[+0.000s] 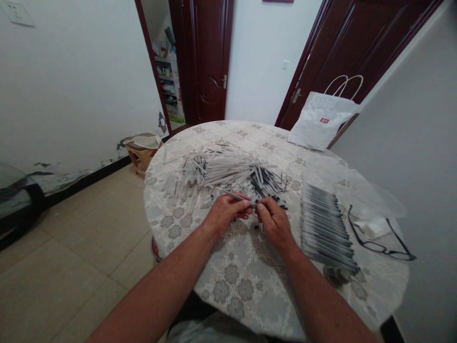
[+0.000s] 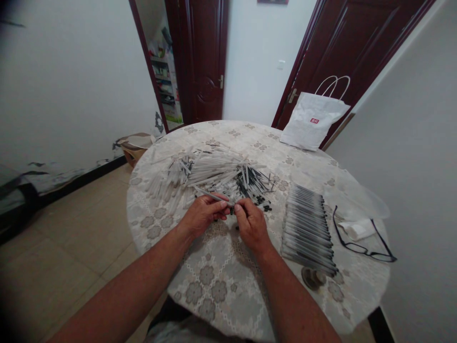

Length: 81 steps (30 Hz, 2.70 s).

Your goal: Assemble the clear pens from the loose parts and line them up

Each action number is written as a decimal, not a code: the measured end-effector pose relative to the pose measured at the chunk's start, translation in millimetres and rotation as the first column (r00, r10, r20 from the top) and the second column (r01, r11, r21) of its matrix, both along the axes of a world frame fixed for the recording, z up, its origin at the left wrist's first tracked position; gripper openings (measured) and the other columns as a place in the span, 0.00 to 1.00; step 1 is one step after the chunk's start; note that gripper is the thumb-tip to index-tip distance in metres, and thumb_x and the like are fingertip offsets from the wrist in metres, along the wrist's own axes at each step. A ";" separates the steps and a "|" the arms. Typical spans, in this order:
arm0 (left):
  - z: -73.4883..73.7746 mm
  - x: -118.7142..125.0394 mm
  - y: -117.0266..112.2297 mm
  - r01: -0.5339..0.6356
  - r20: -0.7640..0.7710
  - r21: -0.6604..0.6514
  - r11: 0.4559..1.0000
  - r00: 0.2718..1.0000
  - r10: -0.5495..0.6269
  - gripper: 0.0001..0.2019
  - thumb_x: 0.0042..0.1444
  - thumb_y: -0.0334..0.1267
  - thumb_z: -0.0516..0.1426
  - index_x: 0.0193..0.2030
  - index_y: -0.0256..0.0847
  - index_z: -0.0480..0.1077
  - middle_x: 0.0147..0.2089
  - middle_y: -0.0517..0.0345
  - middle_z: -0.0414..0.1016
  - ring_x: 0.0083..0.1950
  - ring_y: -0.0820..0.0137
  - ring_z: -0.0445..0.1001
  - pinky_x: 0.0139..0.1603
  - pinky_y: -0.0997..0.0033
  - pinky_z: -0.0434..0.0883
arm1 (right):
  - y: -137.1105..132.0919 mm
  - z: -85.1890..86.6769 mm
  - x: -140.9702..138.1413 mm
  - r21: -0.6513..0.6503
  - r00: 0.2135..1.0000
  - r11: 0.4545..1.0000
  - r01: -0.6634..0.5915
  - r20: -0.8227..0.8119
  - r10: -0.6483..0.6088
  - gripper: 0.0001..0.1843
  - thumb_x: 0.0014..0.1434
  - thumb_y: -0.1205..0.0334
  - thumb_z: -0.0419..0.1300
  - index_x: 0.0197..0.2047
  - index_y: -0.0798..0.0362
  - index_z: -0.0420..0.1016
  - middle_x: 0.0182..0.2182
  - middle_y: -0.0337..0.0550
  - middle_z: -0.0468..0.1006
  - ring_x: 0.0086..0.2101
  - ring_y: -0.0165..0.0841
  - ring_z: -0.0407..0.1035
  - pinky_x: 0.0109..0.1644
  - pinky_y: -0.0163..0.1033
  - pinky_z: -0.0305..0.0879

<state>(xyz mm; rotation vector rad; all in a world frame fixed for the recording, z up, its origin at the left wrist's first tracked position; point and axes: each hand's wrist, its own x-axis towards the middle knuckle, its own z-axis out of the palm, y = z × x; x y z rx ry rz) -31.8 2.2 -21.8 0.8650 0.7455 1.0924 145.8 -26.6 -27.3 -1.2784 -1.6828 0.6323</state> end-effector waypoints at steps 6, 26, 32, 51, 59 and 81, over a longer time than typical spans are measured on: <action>-1.8 -0.2 0.9 -0.007 -0.002 0.004 1.000 1.000 0.007 0.16 0.49 0.40 0.71 0.42 0.35 0.79 0.33 0.53 0.81 0.33 0.68 0.80 0.33 0.70 0.77 | -0.2 1.4 -0.9 -0.011 0.999 1.000 -0.018 -0.047 0.017 0.15 0.72 0.50 0.50 0.39 0.50 0.71 0.29 0.36 0.73 0.30 0.32 0.67 0.35 0.37 0.61; -1.8 -0.7 1.1 -0.028 -0.151 0.088 0.996 0.988 0.041 0.17 0.50 0.47 0.70 0.40 0.37 0.78 0.31 0.55 0.80 0.30 0.68 0.77 0.31 0.70 0.75 | -2.1 7.2 -2.7 -0.009 0.998 0.999 -0.051 0.031 0.051 0.16 0.71 0.50 0.51 0.35 0.49 0.69 0.26 0.36 0.69 0.30 0.33 0.64 0.34 0.37 0.59; 5.7 1.3 -3.5 -0.062 -0.196 0.106 0.992 0.977 0.082 0.17 0.50 0.49 0.70 0.39 0.37 0.78 0.31 0.54 0.79 0.30 0.67 0.77 0.31 0.68 0.75 | 1.3 4.3 -2.1 -0.123 0.985 0.983 -0.139 -0.124 0.123 0.22 0.72 0.46 0.49 0.29 0.48 0.65 0.22 0.36 0.68 0.24 0.32 0.63 0.30 0.37 0.60; -6.0 -5.7 -1.4 -0.075 -0.559 0.610 0.789 0.665 0.496 0.06 0.60 0.39 0.60 0.41 0.45 0.79 0.39 0.54 0.81 0.42 0.62 0.76 0.49 0.64 0.69 | 15.5 7.0 31.0 0.214 0.930 0.911 0.353 0.026 -0.366 0.14 0.68 0.52 0.56 0.49 0.51 0.76 0.38 0.45 0.83 0.38 0.39 0.77 0.43 0.41 0.69; -7.1 -15.0 2.2 0.257 -0.743 0.668 0.699 0.287 0.604 0.11 0.61 0.33 0.57 0.48 0.44 0.76 0.48 0.48 0.76 0.52 0.56 0.73 0.54 0.58 0.69 | 14.4 9.9 26.5 0.236 0.930 0.914 0.331 0.080 -0.358 0.14 0.68 0.53 0.55 0.47 0.51 0.76 0.37 0.45 0.82 0.36 0.38 0.76 0.44 0.40 0.69; 0.2 -20.0 13.4 -0.241 -0.426 0.412 0.879 0.801 0.420 0.13 0.59 0.46 0.62 0.46 0.43 0.80 0.32 0.58 0.76 0.32 0.69 0.72 0.36 0.71 0.68 | 5.5 14.1 18.0 0.295 0.963 0.931 0.217 0.093 -0.254 0.10 0.70 0.57 0.54 0.46 0.50 0.75 0.38 0.44 0.80 0.38 0.38 0.75 0.46 0.41 0.68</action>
